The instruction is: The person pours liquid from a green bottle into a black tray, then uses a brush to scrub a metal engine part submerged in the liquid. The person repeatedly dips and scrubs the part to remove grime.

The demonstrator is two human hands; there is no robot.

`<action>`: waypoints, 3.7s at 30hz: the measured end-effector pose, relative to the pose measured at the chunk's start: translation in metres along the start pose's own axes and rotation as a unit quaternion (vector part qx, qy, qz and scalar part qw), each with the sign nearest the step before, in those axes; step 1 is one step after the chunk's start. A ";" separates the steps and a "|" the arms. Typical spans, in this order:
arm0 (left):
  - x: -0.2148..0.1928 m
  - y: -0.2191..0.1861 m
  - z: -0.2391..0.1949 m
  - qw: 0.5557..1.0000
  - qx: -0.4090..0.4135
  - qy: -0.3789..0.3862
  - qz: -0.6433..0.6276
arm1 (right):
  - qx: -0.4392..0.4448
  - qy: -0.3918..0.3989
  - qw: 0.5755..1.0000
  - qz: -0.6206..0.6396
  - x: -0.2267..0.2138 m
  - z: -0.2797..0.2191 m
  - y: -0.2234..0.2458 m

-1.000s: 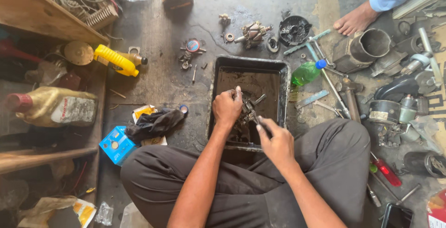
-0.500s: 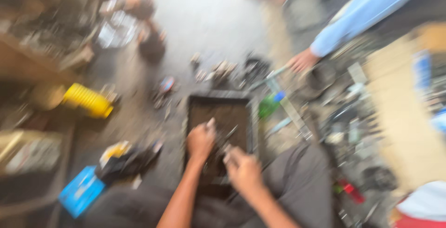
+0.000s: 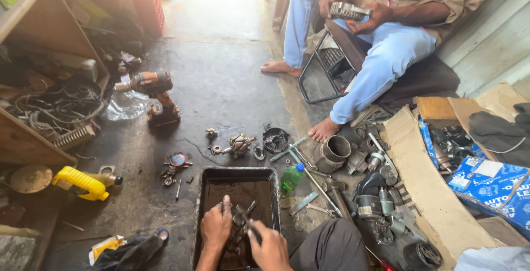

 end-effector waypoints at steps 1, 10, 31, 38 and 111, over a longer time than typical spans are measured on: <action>-0.003 0.002 0.001 1.000 -0.004 0.001 0.001 | -0.030 -0.004 0.999 0.020 0.001 -0.001 0.004; -0.012 -0.062 -0.026 0.972 0.225 -0.065 0.004 | 0.031 0.031 0.955 -0.293 -0.009 0.000 -0.067; -0.035 -0.061 -0.046 0.983 0.124 0.024 0.136 | 0.069 0.037 0.978 -0.195 -0.005 -0.005 -0.049; -0.036 -0.039 -0.033 0.994 0.045 0.009 -0.100 | 0.031 0.064 0.970 -0.231 0.020 -0.019 -0.045; -0.016 -0.065 -0.033 0.967 0.189 0.105 0.134 | 0.031 0.004 0.996 -0.079 0.002 0.009 -0.019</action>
Point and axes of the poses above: each hand's wrist, its own z-axis towards the middle knuckle, its own x-axis out of the palm, y = z × x, the point moved 10 cm from there along z, towards the middle knuckle
